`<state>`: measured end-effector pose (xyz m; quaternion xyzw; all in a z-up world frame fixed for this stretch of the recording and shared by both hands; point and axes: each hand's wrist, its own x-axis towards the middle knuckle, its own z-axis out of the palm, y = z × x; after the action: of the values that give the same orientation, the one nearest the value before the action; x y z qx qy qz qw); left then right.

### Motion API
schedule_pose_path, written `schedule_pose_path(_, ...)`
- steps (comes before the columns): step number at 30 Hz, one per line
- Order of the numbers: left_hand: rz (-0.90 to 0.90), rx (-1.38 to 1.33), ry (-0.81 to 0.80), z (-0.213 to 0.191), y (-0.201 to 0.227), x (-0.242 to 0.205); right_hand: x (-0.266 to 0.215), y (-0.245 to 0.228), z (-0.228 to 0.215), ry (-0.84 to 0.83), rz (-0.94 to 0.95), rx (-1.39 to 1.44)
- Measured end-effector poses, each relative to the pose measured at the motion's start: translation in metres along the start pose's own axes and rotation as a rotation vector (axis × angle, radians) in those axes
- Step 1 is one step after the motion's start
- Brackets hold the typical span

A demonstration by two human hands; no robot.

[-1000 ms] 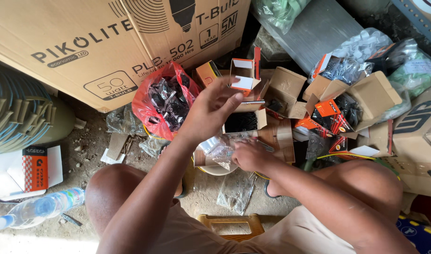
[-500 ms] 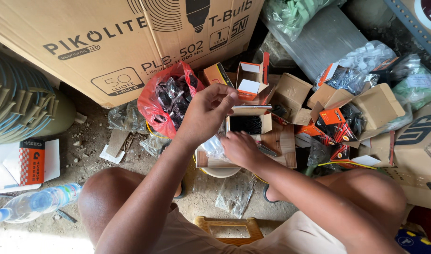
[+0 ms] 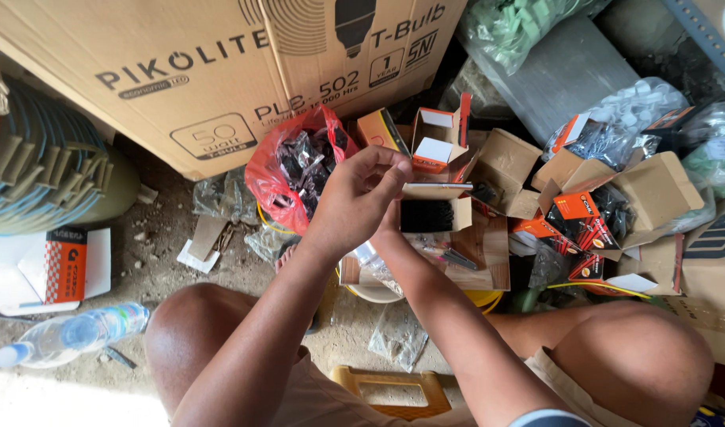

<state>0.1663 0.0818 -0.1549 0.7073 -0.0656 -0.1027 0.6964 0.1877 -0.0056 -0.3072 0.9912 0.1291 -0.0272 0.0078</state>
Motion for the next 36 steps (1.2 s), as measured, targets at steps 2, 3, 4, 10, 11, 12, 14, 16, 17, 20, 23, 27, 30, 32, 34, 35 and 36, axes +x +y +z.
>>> schedule_pose_path(2, 0.022, -0.003, 0.007, 0.0, 0.0, -0.002, 0.009, 0.003, 0.023, -0.045, 0.019, -0.024)
schedule_pose_path(3, 0.01, -0.001, 0.001, 0.001, 0.002, -0.002, 0.017, 0.005, 0.033, -0.061, 0.032, -0.035)
schedule_pose_path(4, -0.002, 0.0, -0.006, 0.001, 0.003, -0.003, 0.026, 0.008, 0.042, -0.076, 0.045, -0.045)
schedule_pose_path(10, 0.028, -0.021, 0.005, 0.0, 0.004, 0.0, 0.04, 0.012, 0.106, -0.23, 0.111, -0.098)
schedule_pose_path(11, 0.027, -0.02, 0.006, -0.002, 0.005, 0.001, 0.042, 0.013, 0.114, -0.252, 0.123, -0.108)
schedule_pose_path(12, 0.035, -0.018, 0.02, -0.004, 0.006, 0.002, 0.045, 0.014, 0.122, -0.274, 0.134, -0.119)
schedule_pose_path(14, 0.045, -0.013, 0.032, -0.008, 0.009, 0.001, 0.049, 0.017, 0.134, -0.315, 0.16, -0.138)
schedule_pose_path(16, 0.057, -0.009, 0.062, -0.011, 0.012, 0.0, 0.058, 0.016, 0.139, -0.352, 0.183, -0.161)
schedule_pose_path(17, 0.053, -0.007, 0.064, -0.012, 0.012, 0.0, 0.051, 0.01, 0.116, -0.355, 0.18, -0.158)
schedule_pose_path(20, 0.045, -0.006, 0.061, -0.016, 0.012, 0.002, 0.039, -0.004, 0.059, -0.319, 0.158, -0.15)
schedule_pose_path(23, 0.086, -0.007, 0.079, -0.018, 0.011, 0.003, 0.032, -0.012, 0.038, -0.26, 0.231, -0.071)
schedule_pose_path(27, 0.085, -0.02, 0.066, -0.018, 0.011, 0.004, 0.032, -0.009, 0.042, 0.052, 0.293, -0.049)
schedule_pose_path(30, 0.085, -0.009, 0.065, -0.017, 0.011, 0.001, 0.028, -0.001, 0.032, 0.02, 0.28, 0.046)
schedule_pose_path(32, 0.085, -0.007, 0.064, -0.015, 0.011, -0.002, 0.007, 0.001, 0.042, -0.092, 0.303, 0.125)
schedule_pose_path(34, 0.082, -0.002, 0.073, -0.012, 0.012, -0.003, -0.023, 0.001, 0.072, 0.542, 0.028, -0.073)
schedule_pose_path(35, 0.084, -0.006, 0.073, -0.011, 0.013, -0.004, -0.032, -0.002, 0.085, 0.542, 0.028, -0.077)
schedule_pose_path(36, 0.092, 0.002, 0.071, -0.01, 0.014, -0.004, -0.041, -0.004, 0.097, 0.582, -0.024, -0.1)
